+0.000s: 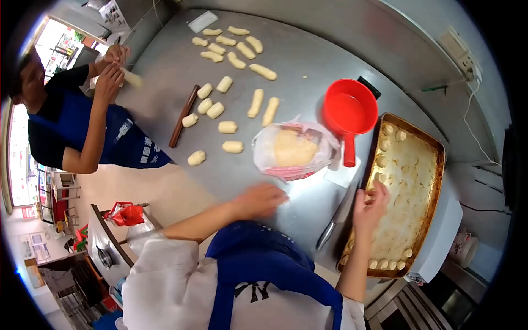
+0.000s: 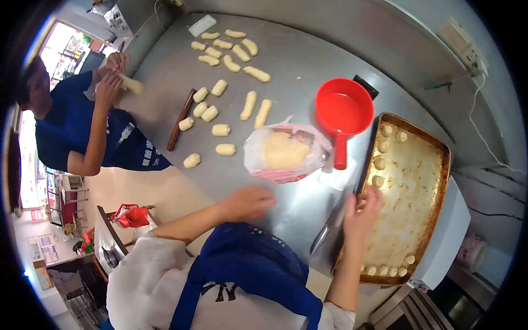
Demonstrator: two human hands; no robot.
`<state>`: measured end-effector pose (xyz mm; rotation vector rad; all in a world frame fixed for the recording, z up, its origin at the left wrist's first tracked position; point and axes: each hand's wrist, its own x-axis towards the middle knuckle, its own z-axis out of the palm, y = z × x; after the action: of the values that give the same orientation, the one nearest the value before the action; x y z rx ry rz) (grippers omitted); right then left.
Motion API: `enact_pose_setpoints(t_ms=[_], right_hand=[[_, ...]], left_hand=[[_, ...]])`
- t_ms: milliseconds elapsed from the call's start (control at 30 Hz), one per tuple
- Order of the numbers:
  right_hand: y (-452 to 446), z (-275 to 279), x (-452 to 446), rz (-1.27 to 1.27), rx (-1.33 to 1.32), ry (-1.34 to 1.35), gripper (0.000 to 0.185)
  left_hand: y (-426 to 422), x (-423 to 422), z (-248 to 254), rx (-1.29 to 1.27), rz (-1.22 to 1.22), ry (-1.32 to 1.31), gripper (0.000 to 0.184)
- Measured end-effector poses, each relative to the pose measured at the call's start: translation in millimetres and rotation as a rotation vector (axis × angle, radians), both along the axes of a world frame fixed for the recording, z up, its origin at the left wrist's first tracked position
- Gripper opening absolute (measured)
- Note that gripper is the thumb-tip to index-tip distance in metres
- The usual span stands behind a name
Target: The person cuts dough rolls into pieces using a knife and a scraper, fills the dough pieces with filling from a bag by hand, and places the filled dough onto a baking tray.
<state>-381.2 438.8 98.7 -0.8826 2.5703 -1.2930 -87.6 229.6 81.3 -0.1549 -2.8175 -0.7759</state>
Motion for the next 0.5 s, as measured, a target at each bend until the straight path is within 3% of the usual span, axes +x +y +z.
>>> enact_pose_setpoints(t_ms=[67,133,333,400,500], right_hand=[[-28,9,56,0.232,-0.011,0.073,0.047],[-71,24,111,0.372,0.043,-0.015,0.043],[-191,8,233,0.719,-0.001,0.074,0.026],[-211,-1,258,0.887,0.083,0.130,0.023],[-203,-11,278,0.915,0.195,0.152,0.019]], left_hand=[[-18,58,-18,0.102,0.419,-0.120,0.056],[-47,92,-15,0.124,0.683,-0.122,0.058],[-137,189,-41,0.018,1.040,-0.069,0.063],[-146,201,-53,0.021,1.042,-0.077,0.068],[-152,207,-56,0.079,1.050,-0.135,0.075]])
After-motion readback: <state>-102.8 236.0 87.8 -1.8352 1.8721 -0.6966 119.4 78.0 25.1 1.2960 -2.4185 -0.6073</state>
